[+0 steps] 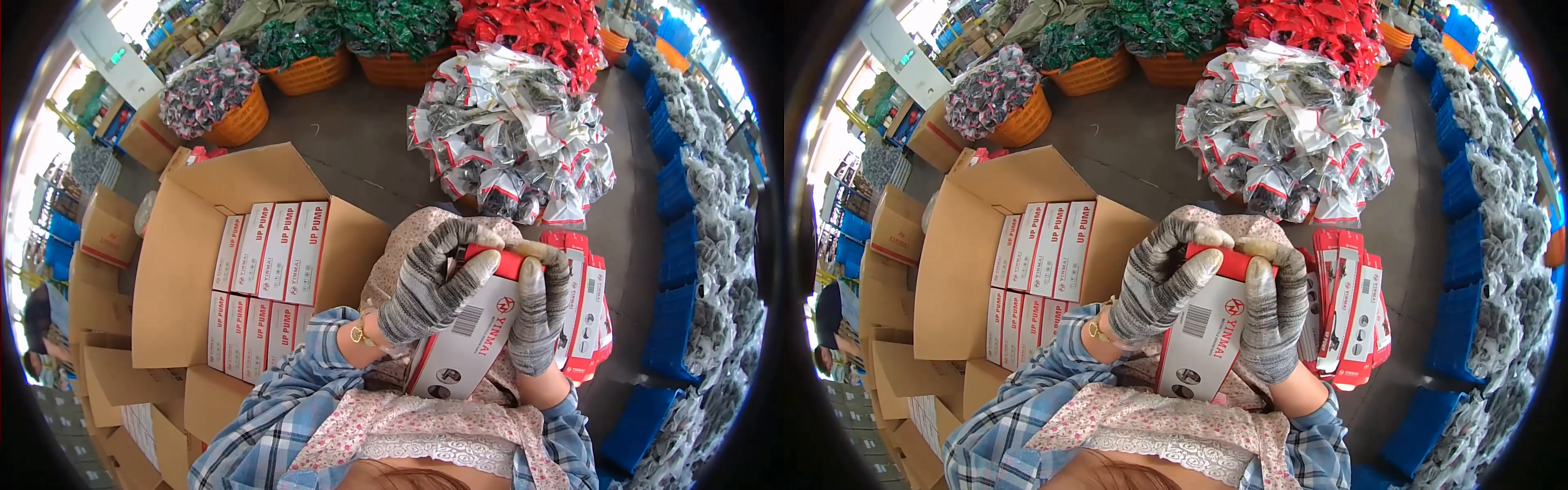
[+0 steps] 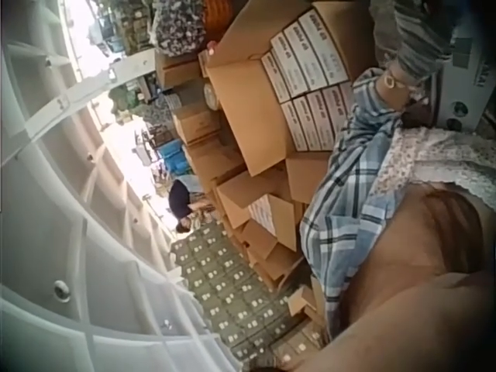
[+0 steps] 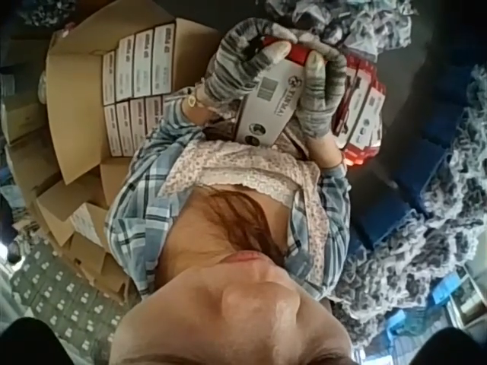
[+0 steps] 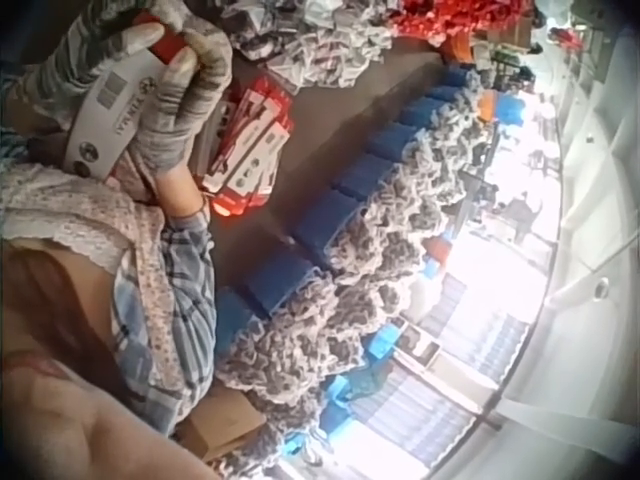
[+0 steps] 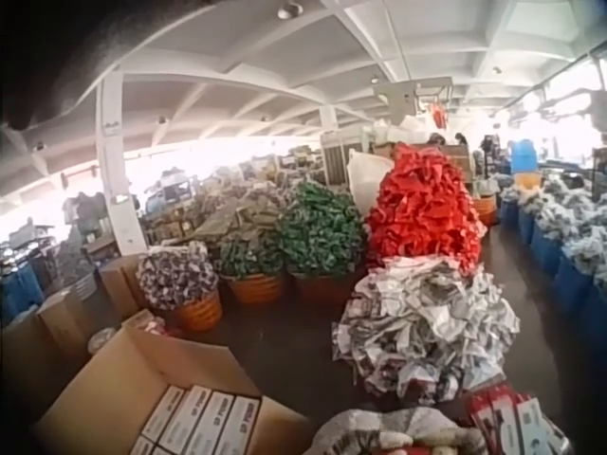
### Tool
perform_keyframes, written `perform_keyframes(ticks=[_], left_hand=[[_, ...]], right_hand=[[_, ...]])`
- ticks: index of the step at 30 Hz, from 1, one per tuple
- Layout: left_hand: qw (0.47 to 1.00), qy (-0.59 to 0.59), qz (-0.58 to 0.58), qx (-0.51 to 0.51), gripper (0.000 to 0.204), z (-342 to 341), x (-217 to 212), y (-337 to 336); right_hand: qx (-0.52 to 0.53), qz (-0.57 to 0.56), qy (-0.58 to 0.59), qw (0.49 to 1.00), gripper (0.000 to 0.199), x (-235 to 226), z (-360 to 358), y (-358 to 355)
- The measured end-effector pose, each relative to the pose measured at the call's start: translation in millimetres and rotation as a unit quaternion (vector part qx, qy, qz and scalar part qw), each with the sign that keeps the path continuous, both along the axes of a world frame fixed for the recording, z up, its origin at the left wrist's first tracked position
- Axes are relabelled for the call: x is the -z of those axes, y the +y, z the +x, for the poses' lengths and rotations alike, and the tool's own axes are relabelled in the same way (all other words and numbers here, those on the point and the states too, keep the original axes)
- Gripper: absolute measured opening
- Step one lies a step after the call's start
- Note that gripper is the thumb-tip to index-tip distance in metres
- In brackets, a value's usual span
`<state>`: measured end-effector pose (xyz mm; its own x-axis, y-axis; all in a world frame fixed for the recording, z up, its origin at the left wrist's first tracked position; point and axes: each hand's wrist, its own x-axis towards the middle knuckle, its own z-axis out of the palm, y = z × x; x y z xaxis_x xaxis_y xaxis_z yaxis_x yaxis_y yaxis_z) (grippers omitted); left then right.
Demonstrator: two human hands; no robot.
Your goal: The person is packaging small items into individual red boxes and then placing those boxes into larger shipping cartons.
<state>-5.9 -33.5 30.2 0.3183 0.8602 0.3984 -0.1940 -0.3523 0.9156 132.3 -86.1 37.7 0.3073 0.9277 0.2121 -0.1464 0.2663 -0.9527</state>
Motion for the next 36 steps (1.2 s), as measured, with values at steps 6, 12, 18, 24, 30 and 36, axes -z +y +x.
perform_keyframes(ticks=[6, 12, 18, 24, 30, 36], left_hand=[[0.995, -0.028, -0.098, 0.003, 0.018, 3.4, 6.1, -10.2], [0.995, -0.046, -0.091, 0.005, 0.042, -0.6, 35.9, -16.3], [0.971, -0.128, -0.165, 0.119, 0.059, -8.0, 64.3, -27.6], [0.746, -0.310, -0.554, 0.203, 0.063, -52.8, 50.1, 46.9], [0.901, -0.421, -0.098, 0.045, 0.052, -9.2, -3.2, 56.3], [0.936, -0.200, 0.218, -0.188, 0.040, -38.6, -3.4, 82.1]], right_hand=[[-0.042, 0.033, -0.018, 0.998, 0.033, 14.9, 9.5, 7.5], [-0.049, 0.093, -0.022, 0.994, 0.039, 36.9, 15.2, 13.6], [0.087, 0.063, -0.011, 0.994, 0.035, 57.2, 21.2, 34.0], [-0.100, 0.114, -0.472, 0.868, 0.046, 34.5, 19.1, 53.3], [-0.111, 0.218, -0.424, 0.872, 0.055, 25.1, 12.4, 95.7], [-0.409, 0.107, -0.095, 0.901, 0.056, 37.4, 24.1, 167.9]])
